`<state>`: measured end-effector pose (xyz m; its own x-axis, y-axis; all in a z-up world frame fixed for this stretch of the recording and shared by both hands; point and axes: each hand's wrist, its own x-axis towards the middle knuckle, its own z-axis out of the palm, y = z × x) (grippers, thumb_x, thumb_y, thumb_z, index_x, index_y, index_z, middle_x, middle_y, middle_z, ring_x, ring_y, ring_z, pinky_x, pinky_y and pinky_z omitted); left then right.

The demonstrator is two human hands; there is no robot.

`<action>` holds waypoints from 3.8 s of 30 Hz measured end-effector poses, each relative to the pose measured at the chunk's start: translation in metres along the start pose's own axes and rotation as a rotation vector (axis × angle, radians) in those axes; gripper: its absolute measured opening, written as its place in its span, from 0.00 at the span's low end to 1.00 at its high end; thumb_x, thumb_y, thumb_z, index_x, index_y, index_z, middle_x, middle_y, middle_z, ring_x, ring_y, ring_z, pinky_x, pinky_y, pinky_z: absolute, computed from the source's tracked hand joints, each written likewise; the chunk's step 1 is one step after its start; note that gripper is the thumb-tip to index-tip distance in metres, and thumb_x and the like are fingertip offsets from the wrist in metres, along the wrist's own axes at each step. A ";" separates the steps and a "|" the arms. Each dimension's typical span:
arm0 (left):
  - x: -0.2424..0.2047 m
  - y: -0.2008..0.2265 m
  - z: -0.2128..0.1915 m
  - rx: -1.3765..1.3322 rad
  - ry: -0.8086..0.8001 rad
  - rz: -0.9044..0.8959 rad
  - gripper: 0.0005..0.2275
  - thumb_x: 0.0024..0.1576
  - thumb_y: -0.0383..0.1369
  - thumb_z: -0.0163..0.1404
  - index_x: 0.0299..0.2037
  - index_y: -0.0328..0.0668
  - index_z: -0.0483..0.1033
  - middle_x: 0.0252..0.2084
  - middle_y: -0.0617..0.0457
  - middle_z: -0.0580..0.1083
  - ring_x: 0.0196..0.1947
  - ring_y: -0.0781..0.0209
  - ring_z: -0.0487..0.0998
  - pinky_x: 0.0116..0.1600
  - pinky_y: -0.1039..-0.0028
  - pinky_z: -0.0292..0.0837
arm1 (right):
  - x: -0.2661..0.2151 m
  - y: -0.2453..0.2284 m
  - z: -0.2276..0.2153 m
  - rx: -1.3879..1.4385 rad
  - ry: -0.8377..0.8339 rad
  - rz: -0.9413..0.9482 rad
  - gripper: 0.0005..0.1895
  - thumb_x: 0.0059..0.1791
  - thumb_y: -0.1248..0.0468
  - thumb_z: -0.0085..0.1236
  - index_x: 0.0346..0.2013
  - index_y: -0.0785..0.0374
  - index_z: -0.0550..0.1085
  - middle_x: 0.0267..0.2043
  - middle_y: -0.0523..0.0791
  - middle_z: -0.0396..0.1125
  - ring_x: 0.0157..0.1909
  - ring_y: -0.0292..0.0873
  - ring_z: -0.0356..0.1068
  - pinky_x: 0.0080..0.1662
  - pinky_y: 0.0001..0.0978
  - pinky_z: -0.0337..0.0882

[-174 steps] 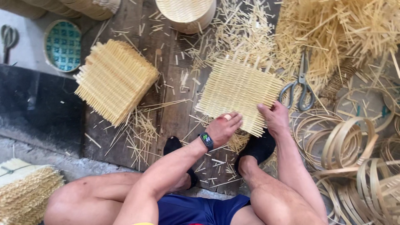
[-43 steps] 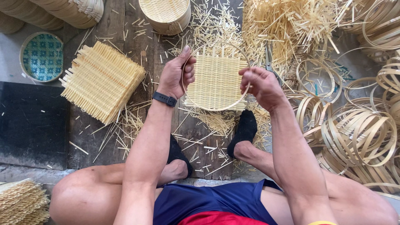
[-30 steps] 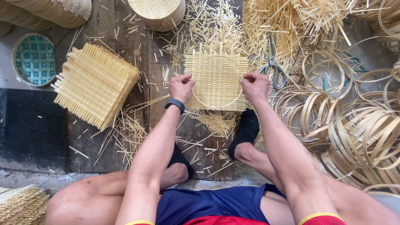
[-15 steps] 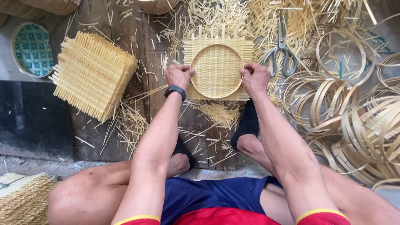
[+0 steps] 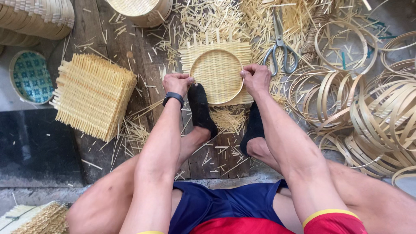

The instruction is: The person sits on the floor and assembles a small round bamboo basket by placing a woven base onto a bamboo ring, then trimming the excess with shears. The person repeats this process for multiple baskets, stacking the finished units.

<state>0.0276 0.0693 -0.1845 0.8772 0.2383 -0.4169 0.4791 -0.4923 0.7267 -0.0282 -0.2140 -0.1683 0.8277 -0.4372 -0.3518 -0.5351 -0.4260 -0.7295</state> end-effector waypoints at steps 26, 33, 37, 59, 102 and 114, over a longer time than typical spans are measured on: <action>0.022 0.071 0.029 0.358 -0.050 0.783 0.08 0.58 0.39 0.61 0.43 0.50 0.86 0.54 0.47 0.76 0.51 0.52 0.77 0.56 0.62 0.75 | -0.086 -0.012 0.049 0.421 -0.430 0.676 0.23 0.52 0.51 0.59 0.22 0.67 0.74 0.17 0.45 0.66 0.16 0.37 0.61 0.18 0.28 0.59; 0.043 0.055 0.058 0.091 -0.139 0.685 0.08 0.59 0.42 0.58 0.42 0.52 0.86 0.43 0.56 0.76 0.45 0.57 0.77 0.49 0.66 0.76 | -0.100 0.031 0.107 0.468 -0.203 0.542 0.17 0.52 0.56 0.61 0.29 0.70 0.80 0.24 0.42 0.72 0.22 0.32 0.63 0.25 0.26 0.62; 0.038 0.049 0.061 0.133 -0.042 0.779 0.08 0.59 0.41 0.59 0.40 0.51 0.86 0.40 0.55 0.76 0.43 0.53 0.77 0.47 0.64 0.75 | -0.108 0.043 0.101 0.313 -0.201 0.370 0.17 0.51 0.56 0.62 0.32 0.71 0.81 0.27 0.43 0.76 0.27 0.30 0.68 0.31 0.24 0.68; 0.054 0.040 0.065 0.101 -0.205 0.709 0.09 0.64 0.38 0.53 0.43 0.44 0.84 0.40 0.51 0.74 0.39 0.53 0.78 0.44 0.65 0.74 | 0.027 -0.058 0.038 -0.406 0.127 -0.846 0.19 0.56 0.56 0.51 0.56 0.66 0.72 0.49 0.51 0.66 0.52 0.51 0.66 0.53 0.45 0.67; 0.022 0.077 0.037 0.088 -0.436 0.346 0.26 0.45 0.32 0.69 0.55 0.38 0.76 0.51 0.44 0.79 0.51 0.55 0.81 0.59 0.71 0.74 | 0.065 -0.095 -0.183 -0.751 -0.260 -0.253 0.21 0.61 0.49 0.45 0.53 0.62 0.75 0.53 0.53 0.66 0.54 0.50 0.67 0.57 0.49 0.66; -0.098 0.015 0.008 0.593 -0.328 1.032 0.16 0.60 0.16 0.43 0.57 0.41 0.67 0.49 0.47 0.74 0.40 0.53 0.80 0.44 0.65 0.82 | 0.032 0.053 -0.147 -0.437 -0.400 -0.002 0.21 0.51 0.51 0.59 0.50 0.64 0.77 0.48 0.54 0.76 0.49 0.49 0.76 0.56 0.44 0.74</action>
<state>-0.0512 0.0323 -0.1371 0.7454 -0.6661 0.0253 -0.5961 -0.6492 0.4724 -0.0544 -0.3668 -0.1322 0.7824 -0.1396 -0.6069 -0.4836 -0.7502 -0.4509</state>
